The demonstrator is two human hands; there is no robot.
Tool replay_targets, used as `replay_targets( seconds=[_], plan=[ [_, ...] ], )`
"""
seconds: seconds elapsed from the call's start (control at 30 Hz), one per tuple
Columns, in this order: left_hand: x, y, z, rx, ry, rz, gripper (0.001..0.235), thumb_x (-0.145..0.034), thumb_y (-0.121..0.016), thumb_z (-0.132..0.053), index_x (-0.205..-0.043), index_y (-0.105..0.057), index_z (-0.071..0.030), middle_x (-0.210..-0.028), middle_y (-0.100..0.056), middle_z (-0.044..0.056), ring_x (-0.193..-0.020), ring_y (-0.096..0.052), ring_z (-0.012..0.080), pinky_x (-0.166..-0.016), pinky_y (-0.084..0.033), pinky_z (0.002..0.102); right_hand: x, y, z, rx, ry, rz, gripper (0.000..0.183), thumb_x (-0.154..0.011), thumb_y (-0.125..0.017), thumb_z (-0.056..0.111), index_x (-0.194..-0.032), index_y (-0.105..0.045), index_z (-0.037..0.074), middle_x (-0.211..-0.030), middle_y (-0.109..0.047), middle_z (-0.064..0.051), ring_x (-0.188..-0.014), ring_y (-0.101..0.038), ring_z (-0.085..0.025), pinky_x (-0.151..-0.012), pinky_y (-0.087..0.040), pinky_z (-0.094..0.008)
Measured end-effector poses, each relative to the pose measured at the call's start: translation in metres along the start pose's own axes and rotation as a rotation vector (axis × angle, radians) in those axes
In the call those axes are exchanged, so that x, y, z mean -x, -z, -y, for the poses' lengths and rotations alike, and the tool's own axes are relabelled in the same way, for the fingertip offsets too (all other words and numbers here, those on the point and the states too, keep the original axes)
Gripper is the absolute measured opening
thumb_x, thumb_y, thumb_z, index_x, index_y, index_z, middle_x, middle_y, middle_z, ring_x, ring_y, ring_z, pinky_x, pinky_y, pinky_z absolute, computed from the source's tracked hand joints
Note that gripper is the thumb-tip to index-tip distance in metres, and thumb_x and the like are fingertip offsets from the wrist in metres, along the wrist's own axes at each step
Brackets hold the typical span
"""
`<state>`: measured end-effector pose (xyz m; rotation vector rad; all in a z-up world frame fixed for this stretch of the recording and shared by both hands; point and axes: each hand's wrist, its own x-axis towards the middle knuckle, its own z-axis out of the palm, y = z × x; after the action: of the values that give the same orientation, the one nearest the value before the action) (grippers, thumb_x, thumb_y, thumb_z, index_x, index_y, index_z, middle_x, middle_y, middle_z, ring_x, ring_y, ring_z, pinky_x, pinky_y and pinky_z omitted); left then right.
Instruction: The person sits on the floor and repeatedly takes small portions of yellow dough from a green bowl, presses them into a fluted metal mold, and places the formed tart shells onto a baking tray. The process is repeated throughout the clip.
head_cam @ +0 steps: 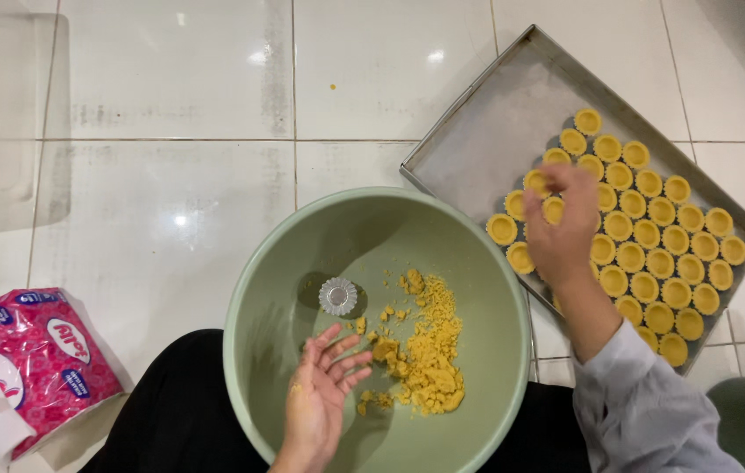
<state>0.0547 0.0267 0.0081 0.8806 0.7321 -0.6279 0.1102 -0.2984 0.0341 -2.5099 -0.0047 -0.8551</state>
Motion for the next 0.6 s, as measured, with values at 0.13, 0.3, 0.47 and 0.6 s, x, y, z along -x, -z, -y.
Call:
replay_targets(
  seconds=[0.13, 0.3, 0.47, 0.6],
  plan=[
    [0.006, 0.009, -0.029, -0.097, -0.092, 0.027, 0.043, -0.099, -0.029, -0.021, -0.128, -0.050, 0.003, -0.108, -0.063, 0.025, -0.088, -0.061, 0.0354, -0.074, -0.052, 0.043, 0.026, -0.030, 0.069, 0.113, -0.057, 0.880, 0.021, -0.090, -0.054, 0.018, -0.104, -0.070, 0.017, -0.108, -0.070, -0.003, -0.104, -0.061, -0.022, -0.093, -0.049, -0.040],
    [-0.003, 0.018, -0.034, -0.190, -0.186, -0.145, 0.031, -0.100, -0.043, -0.017, -0.121, -0.059, -0.001, -0.102, -0.065, 0.016, -0.081, -0.064, 0.0257, -0.072, -0.052, 0.033, 0.060, -0.089, 0.076, 0.269, -0.334, 1.529, 0.066, -0.097, -0.044, 0.028, -0.153, -0.008, 0.022, -0.157, -0.003, -0.018, -0.144, -0.009, -0.035, -0.107, -0.034, -0.051],
    [-0.025, 0.030, -0.023, -0.070, -0.274, -0.132, 0.022, -0.099, -0.045, -0.016, -0.113, -0.058, -0.006, -0.092, -0.066, 0.010, -0.076, -0.066, 0.0222, -0.065, -0.054, 0.028, 0.135, -0.081, 0.121, 0.017, -0.150, 1.442, 0.060, -0.090, -0.055, 0.031, -0.142, -0.038, 0.008, -0.139, -0.031, -0.027, -0.130, -0.034, -0.043, -0.097, -0.045, -0.049],
    [-0.046, 0.038, -0.011, -0.059, -0.297, -0.157, 0.019, -0.096, -0.048, -0.015, -0.108, -0.062, -0.008, -0.085, -0.068, 0.008, -0.068, -0.067, 0.0185, -0.059, -0.055, 0.024, 0.141, -0.055, 0.166, -0.372, 0.080, 1.638, 0.050, -0.092, -0.048, 0.025, -0.138, -0.046, 0.004, -0.136, -0.042, -0.031, -0.129, -0.039, -0.048, -0.106, -0.036, -0.053]
  ],
)
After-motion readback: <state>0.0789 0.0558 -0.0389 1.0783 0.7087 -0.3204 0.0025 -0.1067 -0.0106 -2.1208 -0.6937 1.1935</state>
